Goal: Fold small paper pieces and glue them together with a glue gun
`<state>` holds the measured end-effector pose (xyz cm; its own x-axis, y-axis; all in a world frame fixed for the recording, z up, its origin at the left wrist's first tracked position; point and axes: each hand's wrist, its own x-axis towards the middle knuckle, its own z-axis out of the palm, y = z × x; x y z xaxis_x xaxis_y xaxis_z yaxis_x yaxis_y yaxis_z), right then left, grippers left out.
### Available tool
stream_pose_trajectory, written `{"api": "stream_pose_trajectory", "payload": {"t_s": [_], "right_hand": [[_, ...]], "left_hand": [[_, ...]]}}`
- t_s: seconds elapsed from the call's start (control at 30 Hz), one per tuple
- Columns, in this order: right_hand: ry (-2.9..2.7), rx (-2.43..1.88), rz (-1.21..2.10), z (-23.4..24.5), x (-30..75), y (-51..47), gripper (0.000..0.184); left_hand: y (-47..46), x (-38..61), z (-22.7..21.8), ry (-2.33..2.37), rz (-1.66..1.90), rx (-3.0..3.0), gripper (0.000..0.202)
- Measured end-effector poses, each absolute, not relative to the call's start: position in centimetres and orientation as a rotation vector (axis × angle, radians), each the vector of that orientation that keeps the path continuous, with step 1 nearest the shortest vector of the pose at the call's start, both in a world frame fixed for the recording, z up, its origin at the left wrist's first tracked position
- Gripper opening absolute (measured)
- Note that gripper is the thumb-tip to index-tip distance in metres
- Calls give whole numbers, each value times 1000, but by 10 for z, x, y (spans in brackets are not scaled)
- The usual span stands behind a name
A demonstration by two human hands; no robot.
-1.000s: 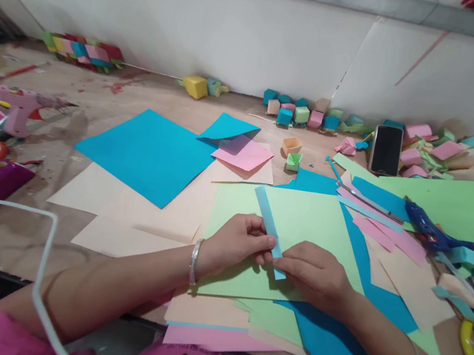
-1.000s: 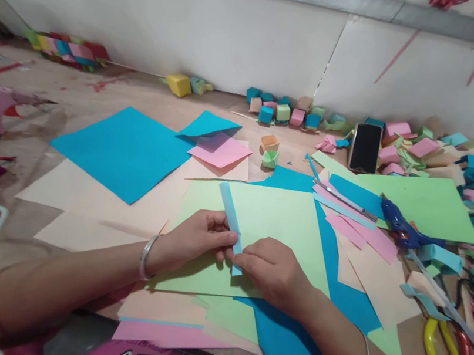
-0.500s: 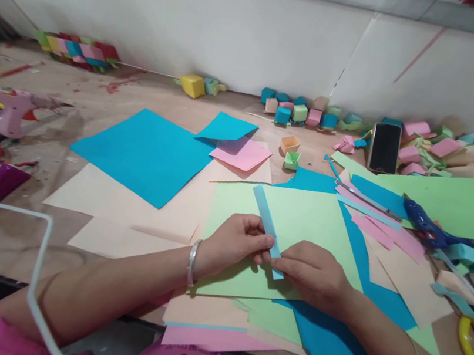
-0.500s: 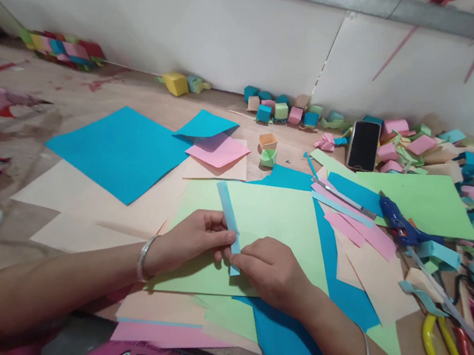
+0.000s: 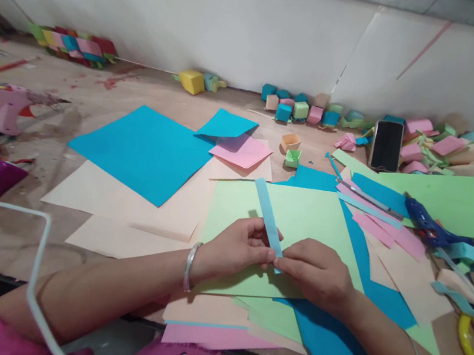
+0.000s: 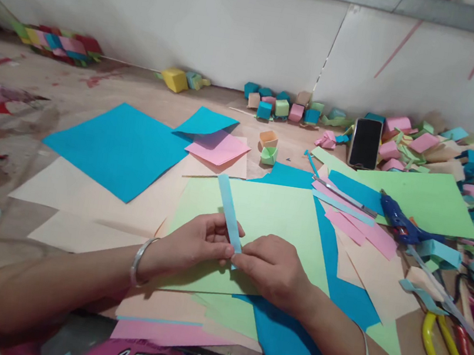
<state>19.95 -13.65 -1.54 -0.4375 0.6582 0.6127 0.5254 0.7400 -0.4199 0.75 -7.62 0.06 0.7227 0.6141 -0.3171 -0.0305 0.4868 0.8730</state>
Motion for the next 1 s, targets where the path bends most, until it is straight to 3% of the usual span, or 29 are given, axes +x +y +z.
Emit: {"api": "stream_pose_trajectory", "payload": {"t_s": [0.4, 0.73, 1.0], "right_hand": [[-1971, -1046, 450, -2, 186, -141, 6], [-1711, -1355, 654, -9, 179, -149, 4], [-1563, -1420, 805, -13, 179, -150, 11]], "left_hand": [[-81, 10, 3, 711, 502, 997, 32], [-83, 13, 4, 806, 544, 1152, 17], [-87, 14, 5, 759, 583, 1038, 17]]}}
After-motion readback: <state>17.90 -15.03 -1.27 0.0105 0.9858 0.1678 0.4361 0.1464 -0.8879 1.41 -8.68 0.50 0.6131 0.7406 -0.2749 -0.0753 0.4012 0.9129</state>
